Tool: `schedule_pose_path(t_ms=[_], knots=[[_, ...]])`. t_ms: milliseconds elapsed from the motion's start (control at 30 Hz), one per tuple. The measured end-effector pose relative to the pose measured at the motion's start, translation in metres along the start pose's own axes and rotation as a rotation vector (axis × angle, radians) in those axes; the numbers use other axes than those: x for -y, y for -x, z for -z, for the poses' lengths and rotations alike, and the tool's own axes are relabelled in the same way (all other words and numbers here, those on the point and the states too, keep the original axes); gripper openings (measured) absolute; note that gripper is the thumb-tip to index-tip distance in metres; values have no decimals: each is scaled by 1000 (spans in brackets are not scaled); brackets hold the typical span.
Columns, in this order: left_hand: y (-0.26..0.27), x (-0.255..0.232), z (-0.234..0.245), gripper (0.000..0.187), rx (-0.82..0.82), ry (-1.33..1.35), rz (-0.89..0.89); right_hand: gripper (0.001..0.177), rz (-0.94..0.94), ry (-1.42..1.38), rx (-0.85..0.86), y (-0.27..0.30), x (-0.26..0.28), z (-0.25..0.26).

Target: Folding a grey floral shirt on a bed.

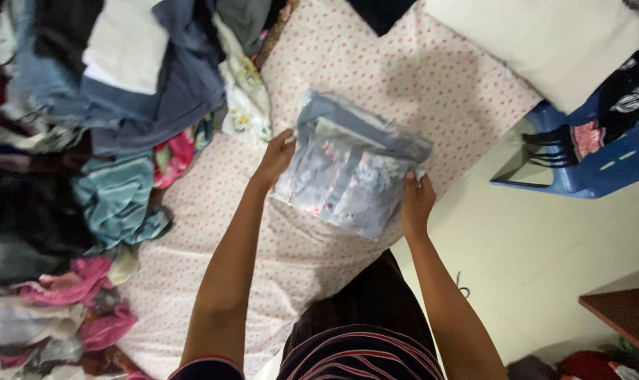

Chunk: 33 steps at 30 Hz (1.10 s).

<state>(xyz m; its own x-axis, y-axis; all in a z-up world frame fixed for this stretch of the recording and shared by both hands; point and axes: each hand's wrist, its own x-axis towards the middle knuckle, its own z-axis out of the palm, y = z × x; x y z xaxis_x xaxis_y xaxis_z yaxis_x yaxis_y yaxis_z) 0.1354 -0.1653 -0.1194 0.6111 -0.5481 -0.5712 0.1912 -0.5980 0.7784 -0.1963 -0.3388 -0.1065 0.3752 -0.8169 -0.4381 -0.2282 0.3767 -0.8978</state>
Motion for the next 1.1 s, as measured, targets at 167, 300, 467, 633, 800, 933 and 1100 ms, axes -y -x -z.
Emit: schedule_pose_path(t_ms=[167, 300, 467, 633, 800, 933, 1100], knots=[[-71, -11, -44, 50, 34, -125, -13, 23, -83, -126, -80, -72, -19, -1], [-91, 49, -33, 71, 166, -450, -269, 28, -174, -56, -6, -86, -9, -3], [-39, -54, -56, 62, -67, -578, -55, 29, -89, 53, -44, -84, -22, -8], [-35, -65, -58, 50, -205, -583, -27, 36, 54, 267, -126, -88, -49, -7], [-2, -39, -18, 60, -167, -485, 22, 40, 102, 4, -18, -63, -39, 2], [42, -52, -32, 59, -32, -745, 223, 48, -224, 168, -4, -29, -65, -16], [48, 15, -44, 57, -217, -668, 207, 68, -3, 153, -44, -25, -133, -19]])
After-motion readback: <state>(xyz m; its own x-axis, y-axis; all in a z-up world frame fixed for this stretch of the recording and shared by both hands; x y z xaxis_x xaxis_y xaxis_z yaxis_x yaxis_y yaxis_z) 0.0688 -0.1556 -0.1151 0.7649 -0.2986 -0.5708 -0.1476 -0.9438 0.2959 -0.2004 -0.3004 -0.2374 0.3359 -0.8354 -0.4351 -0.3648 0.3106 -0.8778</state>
